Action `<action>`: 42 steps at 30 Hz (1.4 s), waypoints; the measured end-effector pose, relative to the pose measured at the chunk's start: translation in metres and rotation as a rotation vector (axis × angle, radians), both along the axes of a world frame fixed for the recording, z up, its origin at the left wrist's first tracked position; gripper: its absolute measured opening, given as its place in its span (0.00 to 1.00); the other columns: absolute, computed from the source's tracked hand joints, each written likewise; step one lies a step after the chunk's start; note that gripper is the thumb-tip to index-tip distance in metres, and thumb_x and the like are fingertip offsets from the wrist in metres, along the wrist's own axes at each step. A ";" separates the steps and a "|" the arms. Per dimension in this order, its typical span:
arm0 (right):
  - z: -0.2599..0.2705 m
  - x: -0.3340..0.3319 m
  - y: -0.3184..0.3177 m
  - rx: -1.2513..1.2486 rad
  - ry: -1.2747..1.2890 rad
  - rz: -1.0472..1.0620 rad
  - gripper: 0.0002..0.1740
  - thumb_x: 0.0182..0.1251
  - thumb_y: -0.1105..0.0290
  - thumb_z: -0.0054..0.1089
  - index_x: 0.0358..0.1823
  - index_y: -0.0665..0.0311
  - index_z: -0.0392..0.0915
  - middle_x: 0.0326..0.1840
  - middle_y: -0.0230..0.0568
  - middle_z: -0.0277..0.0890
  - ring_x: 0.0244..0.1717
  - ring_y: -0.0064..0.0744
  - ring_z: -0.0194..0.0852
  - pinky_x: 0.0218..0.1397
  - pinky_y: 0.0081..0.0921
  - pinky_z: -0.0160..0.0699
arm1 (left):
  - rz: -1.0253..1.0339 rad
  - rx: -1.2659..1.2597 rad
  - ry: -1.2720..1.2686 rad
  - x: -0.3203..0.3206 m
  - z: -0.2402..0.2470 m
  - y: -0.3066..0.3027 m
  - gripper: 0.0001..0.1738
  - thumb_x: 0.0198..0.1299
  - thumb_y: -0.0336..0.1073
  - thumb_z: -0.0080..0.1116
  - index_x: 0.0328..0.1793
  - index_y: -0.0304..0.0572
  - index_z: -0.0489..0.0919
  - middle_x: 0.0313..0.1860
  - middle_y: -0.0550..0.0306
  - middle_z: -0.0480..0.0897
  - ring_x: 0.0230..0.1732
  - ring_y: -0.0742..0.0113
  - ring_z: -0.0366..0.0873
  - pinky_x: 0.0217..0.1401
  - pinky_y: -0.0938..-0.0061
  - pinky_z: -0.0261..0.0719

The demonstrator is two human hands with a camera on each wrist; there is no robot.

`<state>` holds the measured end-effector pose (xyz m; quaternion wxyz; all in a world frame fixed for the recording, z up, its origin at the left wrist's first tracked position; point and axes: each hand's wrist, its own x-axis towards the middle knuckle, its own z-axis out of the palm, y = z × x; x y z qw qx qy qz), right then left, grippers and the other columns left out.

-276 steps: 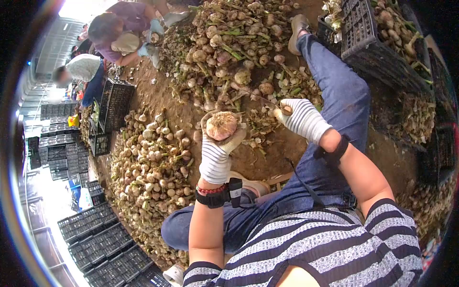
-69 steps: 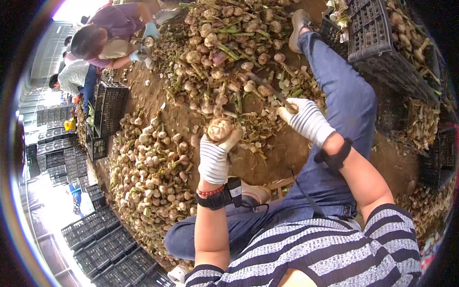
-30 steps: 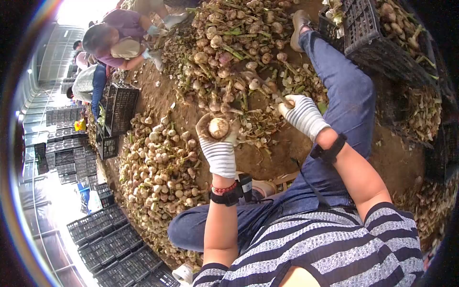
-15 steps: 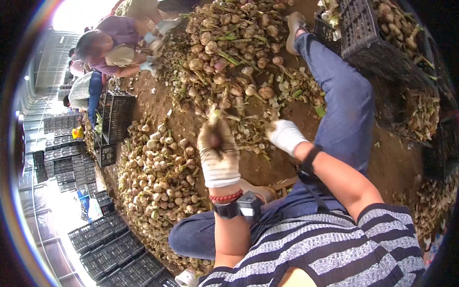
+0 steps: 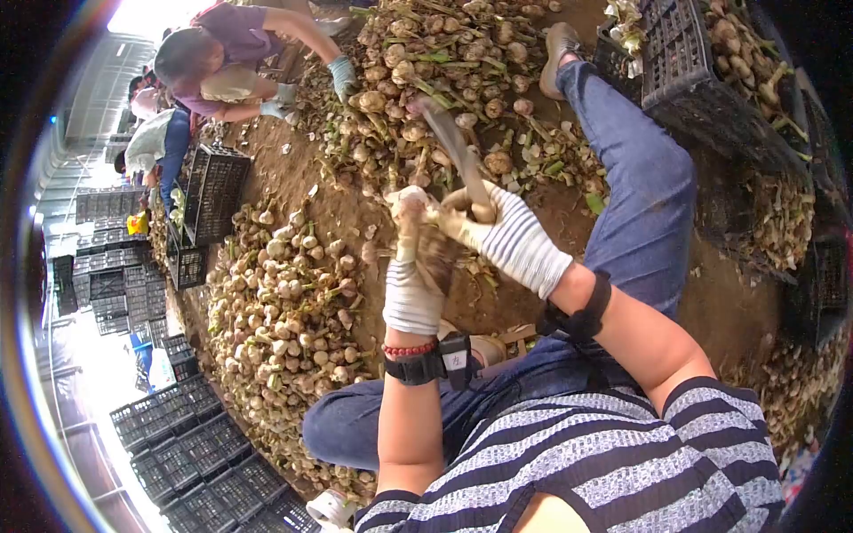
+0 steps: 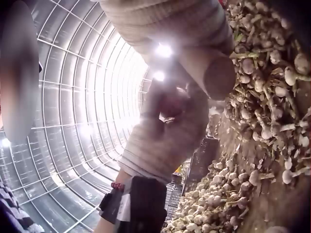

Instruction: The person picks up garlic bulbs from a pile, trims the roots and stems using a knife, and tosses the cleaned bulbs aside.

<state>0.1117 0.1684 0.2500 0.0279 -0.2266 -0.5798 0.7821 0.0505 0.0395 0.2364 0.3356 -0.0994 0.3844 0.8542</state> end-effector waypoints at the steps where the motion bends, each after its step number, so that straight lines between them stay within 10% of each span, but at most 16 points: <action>1: -0.009 0.000 -0.005 0.141 0.145 -0.010 0.12 0.61 0.66 0.66 0.41 0.63 0.77 0.28 0.27 0.75 0.30 0.13 0.69 0.32 0.16 0.70 | -0.076 0.165 -0.216 0.003 0.001 -0.003 0.26 0.59 0.32 0.62 0.64 0.55 0.69 0.52 0.61 0.76 0.54 0.69 0.74 0.58 0.70 0.74; 5: -0.012 0.028 -0.002 0.303 0.007 0.262 0.13 0.60 0.69 0.63 0.45 0.64 0.76 0.35 0.35 0.80 0.38 0.21 0.75 0.46 0.22 0.76 | -0.092 0.010 0.111 0.009 -0.012 -0.016 0.18 0.58 0.28 0.61 0.53 0.47 0.71 0.48 0.61 0.77 0.46 0.70 0.77 0.53 0.73 0.76; 11: -0.013 0.028 0.057 0.898 -0.195 0.207 0.12 0.62 0.65 0.62 0.27 0.63 0.73 0.15 0.32 0.64 0.21 0.17 0.66 0.25 0.25 0.68 | -0.122 -0.407 0.400 -0.002 -0.007 -0.024 0.27 0.47 0.18 0.66 0.52 0.43 0.67 0.42 0.61 0.76 0.42 0.73 0.76 0.45 0.78 0.80; 15: 0.009 0.027 0.051 1.091 0.010 0.306 0.12 0.56 0.63 0.61 0.25 0.64 0.73 0.20 0.45 0.72 0.20 0.41 0.71 0.27 0.33 0.72 | -0.196 -0.471 0.421 0.005 -0.004 -0.011 0.28 0.45 0.19 0.67 0.51 0.42 0.67 0.41 0.60 0.75 0.41 0.73 0.76 0.46 0.78 0.80; 24: 0.012 0.019 0.032 1.287 0.224 0.405 0.11 0.49 0.65 0.62 0.31 0.62 0.74 0.27 0.46 0.75 0.30 0.48 0.77 0.32 0.38 0.76 | -0.517 -0.985 1.012 0.009 -0.016 -0.016 0.18 0.54 0.52 0.61 0.44 0.50 0.80 0.40 0.58 0.83 0.44 0.58 0.80 0.52 0.62 0.75; 27: 0.008 0.018 0.036 1.253 0.180 0.445 0.10 0.49 0.66 0.61 0.32 0.62 0.75 0.27 0.47 0.75 0.30 0.48 0.77 0.32 0.38 0.76 | -0.662 -1.034 1.059 0.010 -0.010 -0.011 0.13 0.53 0.41 0.64 0.42 0.45 0.80 0.39 0.58 0.83 0.43 0.61 0.80 0.51 0.66 0.75; 34: -0.025 0.001 0.044 1.188 0.019 0.568 0.07 0.48 0.68 0.58 0.30 0.61 0.76 0.25 0.49 0.76 0.30 0.50 0.78 0.34 0.40 0.76 | -0.436 -0.815 0.568 0.015 0.009 -0.015 0.11 0.47 0.28 0.67 0.38 0.38 0.80 0.33 0.57 0.83 0.35 0.71 0.80 0.40 0.74 0.78; 36: -0.055 -0.012 0.073 1.174 -0.319 0.508 0.08 0.53 0.67 0.57 0.30 0.63 0.78 0.27 0.51 0.78 0.30 0.51 0.78 0.33 0.40 0.76 | -0.308 -0.950 1.056 0.010 0.034 -0.055 0.07 0.51 0.29 0.63 0.38 0.40 0.80 0.33 0.59 0.82 0.33 0.68 0.79 0.38 0.75 0.77; 37: -0.073 -0.009 0.095 1.133 -0.487 0.454 0.08 0.55 0.65 0.57 0.30 0.63 0.78 0.27 0.52 0.79 0.29 0.52 0.78 0.32 0.40 0.76 | -0.199 -1.047 1.282 0.007 0.046 -0.075 0.05 0.53 0.29 0.61 0.37 0.41 0.80 0.33 0.60 0.81 0.31 0.66 0.78 0.37 0.75 0.77; 38: -0.072 -0.006 0.106 1.122 -0.413 0.323 0.10 0.56 0.64 0.57 0.31 0.63 0.79 0.28 0.52 0.79 0.29 0.52 0.78 0.33 0.39 0.77 | 0.420 -1.109 1.003 -0.007 0.075 -0.076 0.14 0.58 0.39 0.60 0.47 0.42 0.75 0.37 0.58 0.79 0.30 0.68 0.77 0.28 0.76 0.78; 41: -0.054 -0.002 0.117 0.910 -0.285 0.013 0.16 0.58 0.60 0.60 0.36 0.68 0.79 0.28 0.51 0.79 0.29 0.44 0.78 0.35 0.33 0.76 | 1.066 0.257 0.572 -0.060 0.097 -0.180 0.32 0.59 0.50 0.61 0.56 0.28 0.69 0.43 0.50 0.78 0.26 0.74 0.75 0.20 0.77 0.79; 42: -0.043 -0.007 0.115 0.786 -0.322 -0.024 0.16 0.58 0.60 0.60 0.37 0.69 0.79 0.26 0.47 0.79 0.27 0.38 0.76 0.35 0.31 0.75 | 1.013 0.352 0.380 -0.064 0.093 -0.177 0.29 0.59 0.46 0.62 0.56 0.30 0.70 0.43 0.49 0.78 0.27 0.72 0.76 0.24 0.77 0.80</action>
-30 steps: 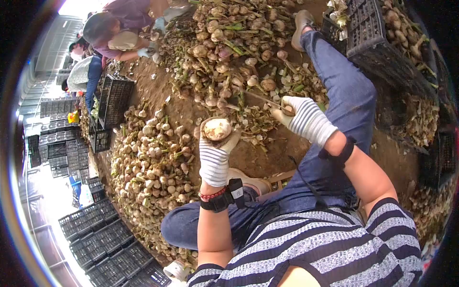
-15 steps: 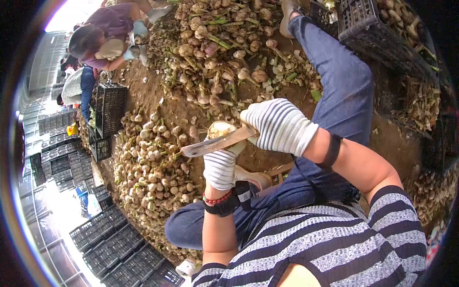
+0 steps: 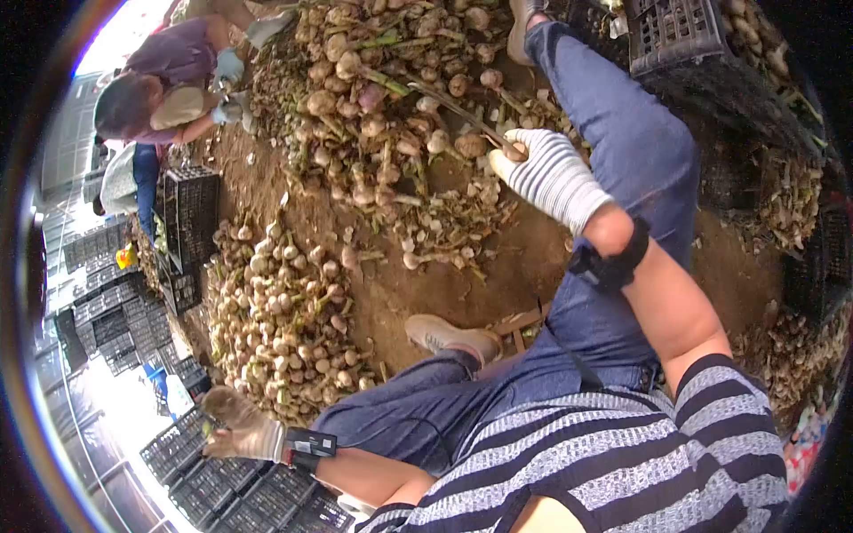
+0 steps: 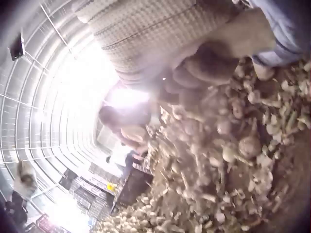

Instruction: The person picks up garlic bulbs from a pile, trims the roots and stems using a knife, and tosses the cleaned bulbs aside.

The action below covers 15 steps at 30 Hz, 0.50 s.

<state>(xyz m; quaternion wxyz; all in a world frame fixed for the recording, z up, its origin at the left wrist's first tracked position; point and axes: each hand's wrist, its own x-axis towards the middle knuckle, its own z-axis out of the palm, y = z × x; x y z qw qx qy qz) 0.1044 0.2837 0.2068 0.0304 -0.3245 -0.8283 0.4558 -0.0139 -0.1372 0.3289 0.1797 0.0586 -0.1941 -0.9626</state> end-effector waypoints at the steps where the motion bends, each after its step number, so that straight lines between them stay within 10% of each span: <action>1: 0.007 -0.002 -0.004 -0.122 -0.019 -0.060 0.17 0.59 0.60 0.61 0.39 0.70 0.78 0.25 0.43 0.78 0.26 0.32 0.74 0.34 0.29 0.74 | -0.296 0.439 0.021 -0.005 -0.036 -0.001 0.27 0.59 0.44 0.61 0.56 0.31 0.70 0.44 0.49 0.78 0.30 0.71 0.76 0.28 0.77 0.80; 3: 0.000 -0.004 -0.007 -0.299 0.004 -0.116 0.16 0.61 0.60 0.61 0.39 0.69 0.78 0.20 0.27 0.68 0.23 0.18 0.61 0.29 0.23 0.67 | -0.576 1.520 -0.234 -0.009 -0.108 0.016 0.24 0.58 0.39 0.60 0.57 0.32 0.71 0.44 0.48 0.79 0.36 0.67 0.77 0.39 0.77 0.78; 5: 0.000 -0.004 -0.011 -0.408 -0.012 -0.144 0.14 0.62 0.61 0.61 0.36 0.66 0.78 0.21 0.22 0.65 0.23 0.16 0.58 0.27 0.21 0.63 | -0.297 2.588 -0.583 -0.005 -0.173 0.084 0.25 0.56 0.36 0.62 0.59 0.35 0.71 0.45 0.51 0.79 0.41 0.66 0.76 0.47 0.77 0.76; 7: 0.010 -0.003 -0.008 -0.437 -0.022 -0.157 0.13 0.62 0.61 0.61 0.30 0.64 0.77 0.20 0.21 0.65 0.22 0.14 0.56 0.26 0.20 0.60 | 0.637 3.603 -1.092 0.004 -0.233 0.184 0.30 0.51 0.34 0.67 0.60 0.38 0.70 0.47 0.56 0.78 0.45 0.67 0.76 0.51 0.76 0.77; 8: 0.006 0.000 -0.005 -0.432 -0.025 -0.195 0.13 0.62 0.61 0.61 0.28 0.63 0.76 0.18 0.22 0.65 0.20 0.14 0.57 0.24 0.19 0.59 | 1.787 3.886 -0.599 0.008 -0.270 0.234 0.30 0.49 0.28 0.68 0.60 0.42 0.72 0.50 0.53 0.77 0.48 0.63 0.76 0.53 0.73 0.76; 9: 0.003 0.003 0.000 -0.422 -0.029 -0.234 0.13 0.62 0.60 0.61 0.26 0.62 0.75 0.17 0.22 0.65 0.19 0.14 0.57 0.22 0.19 0.58 | 3.256 3.380 0.362 0.001 -0.292 0.274 0.31 0.46 0.23 0.68 0.59 0.47 0.73 0.53 0.51 0.76 0.51 0.59 0.75 0.55 0.70 0.75; 10: 0.007 0.003 0.004 -0.414 -0.033 -0.244 0.13 0.62 0.60 0.61 0.26 0.62 0.75 0.17 0.22 0.65 0.19 0.14 0.57 0.22 0.19 0.58 | 2.036 3.624 -0.307 -0.012 -0.286 0.301 0.33 0.46 0.24 0.67 0.61 0.48 0.72 0.58 0.44 0.74 0.55 0.51 0.74 0.57 0.64 0.75; 11: 0.014 0.003 0.008 -0.513 -0.059 -0.314 0.14 0.62 0.60 0.61 0.25 0.61 0.75 0.15 0.23 0.65 0.16 0.14 0.57 0.20 0.19 0.57 | 1.483 3.399 -0.454 -0.018 -0.258 0.332 0.33 0.45 0.26 0.66 0.62 0.50 0.72 0.62 0.40 0.72 0.61 0.47 0.71 0.61 0.58 0.71; 13: 0.019 0.004 0.011 -0.609 -0.076 -0.381 0.14 0.62 0.59 0.61 0.24 0.60 0.74 0.14 0.23 0.65 0.14 0.14 0.57 0.19 0.18 0.56 | 1.273 2.954 -0.906 -0.040 -0.277 0.358 0.34 0.52 0.30 0.62 0.68 0.47 0.67 0.69 0.40 0.65 0.69 0.44 0.63 0.70 0.58 0.63; 15: 0.009 0.006 0.009 -0.579 -0.035 -0.333 0.14 0.63 0.59 0.61 0.24 0.59 0.75 0.12 0.23 0.65 0.12 0.14 0.55 0.16 0.18 0.54 | 1.541 2.862 -0.307 -0.052 -0.281 0.386 0.26 0.62 0.39 0.53 0.68 0.51 0.67 0.69 0.43 0.66 0.67 0.46 0.66 0.68 0.57 0.64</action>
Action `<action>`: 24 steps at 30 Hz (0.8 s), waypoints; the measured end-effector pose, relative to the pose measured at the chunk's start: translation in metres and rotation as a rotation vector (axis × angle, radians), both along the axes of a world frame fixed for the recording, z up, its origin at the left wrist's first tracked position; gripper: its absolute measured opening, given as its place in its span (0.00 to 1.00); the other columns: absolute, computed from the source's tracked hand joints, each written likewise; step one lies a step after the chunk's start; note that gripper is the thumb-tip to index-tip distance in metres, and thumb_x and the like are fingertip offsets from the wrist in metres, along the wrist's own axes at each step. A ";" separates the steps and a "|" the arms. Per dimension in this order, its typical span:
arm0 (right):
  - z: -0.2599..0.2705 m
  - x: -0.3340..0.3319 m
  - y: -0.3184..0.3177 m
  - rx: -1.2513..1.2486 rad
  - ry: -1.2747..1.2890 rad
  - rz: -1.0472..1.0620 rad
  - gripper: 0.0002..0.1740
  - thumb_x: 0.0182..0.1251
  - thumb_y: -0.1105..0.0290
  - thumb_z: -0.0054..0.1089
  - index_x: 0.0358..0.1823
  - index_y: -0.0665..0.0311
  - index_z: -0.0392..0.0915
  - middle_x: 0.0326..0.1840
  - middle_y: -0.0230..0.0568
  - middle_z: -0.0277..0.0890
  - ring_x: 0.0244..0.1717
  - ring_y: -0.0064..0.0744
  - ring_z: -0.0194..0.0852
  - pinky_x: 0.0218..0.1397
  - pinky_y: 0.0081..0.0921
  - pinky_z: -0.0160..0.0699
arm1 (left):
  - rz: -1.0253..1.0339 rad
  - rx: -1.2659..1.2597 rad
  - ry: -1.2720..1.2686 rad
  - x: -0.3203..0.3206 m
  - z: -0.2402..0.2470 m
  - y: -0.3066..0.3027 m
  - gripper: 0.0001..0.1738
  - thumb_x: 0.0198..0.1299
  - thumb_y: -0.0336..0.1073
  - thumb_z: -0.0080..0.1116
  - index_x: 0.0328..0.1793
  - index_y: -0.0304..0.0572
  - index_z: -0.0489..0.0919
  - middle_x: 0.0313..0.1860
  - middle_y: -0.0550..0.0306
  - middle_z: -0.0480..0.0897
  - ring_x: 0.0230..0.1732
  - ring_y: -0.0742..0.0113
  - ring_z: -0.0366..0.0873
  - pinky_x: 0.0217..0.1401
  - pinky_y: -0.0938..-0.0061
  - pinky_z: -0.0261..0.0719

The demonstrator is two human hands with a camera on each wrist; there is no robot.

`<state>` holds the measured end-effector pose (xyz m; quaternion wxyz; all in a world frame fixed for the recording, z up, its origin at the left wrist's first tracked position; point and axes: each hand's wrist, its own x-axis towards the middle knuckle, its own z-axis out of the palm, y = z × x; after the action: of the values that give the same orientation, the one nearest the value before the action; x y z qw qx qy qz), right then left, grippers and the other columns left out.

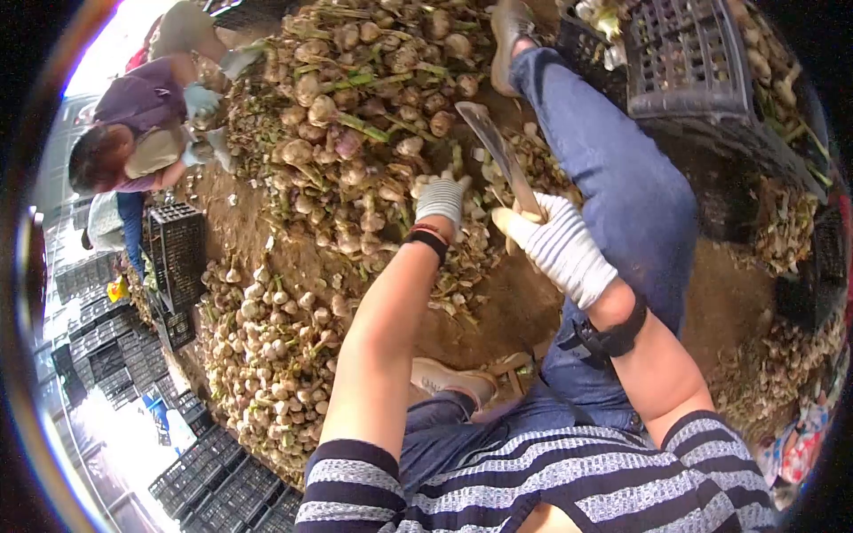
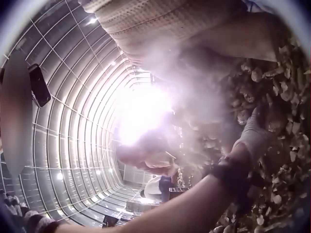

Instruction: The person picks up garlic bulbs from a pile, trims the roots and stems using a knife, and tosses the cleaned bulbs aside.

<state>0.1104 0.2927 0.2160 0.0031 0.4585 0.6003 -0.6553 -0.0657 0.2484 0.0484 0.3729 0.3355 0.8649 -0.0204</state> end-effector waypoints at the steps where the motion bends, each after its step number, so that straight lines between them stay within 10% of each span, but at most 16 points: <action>1: -0.009 0.000 0.000 0.024 0.008 0.027 0.14 0.63 0.59 0.62 0.25 0.59 0.75 0.14 0.23 0.66 0.13 0.14 0.56 0.17 0.18 0.54 | -0.283 -0.047 0.142 0.000 0.015 -0.007 0.22 0.67 0.43 0.45 0.67 0.53 0.69 0.65 0.46 0.70 0.64 0.47 0.69 0.63 0.55 0.68; 2: -0.009 -0.003 -0.002 0.023 0.032 0.041 0.14 0.63 0.59 0.62 0.25 0.59 0.75 0.14 0.23 0.66 0.13 0.14 0.56 0.17 0.18 0.54 | -0.461 -0.031 0.279 -0.001 0.002 -0.017 0.21 0.65 0.38 0.48 0.65 0.52 0.70 0.58 0.47 0.76 0.61 0.50 0.72 0.57 0.55 0.72; 9: -0.019 0.000 -0.008 -0.021 0.000 0.039 0.13 0.62 0.59 0.63 0.28 0.59 0.75 0.17 0.23 0.68 0.14 0.15 0.59 0.16 0.19 0.57 | 0.095 0.179 0.292 0.051 0.013 -0.108 0.30 0.47 0.40 0.68 0.60 0.50 0.74 0.52 0.43 0.77 0.55 0.49 0.73 0.55 0.60 0.74; 13: -0.024 0.004 -0.016 0.010 -0.063 0.127 0.14 0.62 0.58 0.62 0.29 0.61 0.75 0.18 0.24 0.68 0.16 0.16 0.59 0.19 0.21 0.59 | 0.994 1.094 -0.716 0.063 0.056 -0.162 0.24 0.55 0.43 0.62 0.57 0.45 0.73 0.51 0.52 0.77 0.52 0.60 0.74 0.58 0.67 0.70; 18: -0.034 0.003 -0.035 0.228 0.081 0.314 0.17 0.64 0.57 0.61 0.35 0.66 0.77 0.20 0.26 0.70 0.25 0.21 0.62 0.31 0.26 0.66 | 1.018 1.484 -1.065 0.070 0.153 -0.222 0.27 0.58 0.47 0.57 0.61 0.42 0.72 0.51 0.59 0.78 0.54 0.67 0.74 0.64 0.69 0.65; 24: -0.010 -0.002 -0.059 0.601 0.103 0.641 0.17 0.64 0.56 0.57 0.32 0.65 0.78 0.18 0.42 0.72 0.19 0.33 0.67 0.27 0.32 0.68 | 0.703 1.194 -0.415 0.083 0.186 -0.238 0.28 0.46 0.30 0.72 0.54 0.38 0.71 0.45 0.58 0.80 0.44 0.67 0.78 0.49 0.74 0.77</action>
<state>0.1087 0.2333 0.2059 0.0428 0.1962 0.8756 -0.4394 0.0177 0.0108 0.2348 0.2671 0.1808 0.6965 0.6410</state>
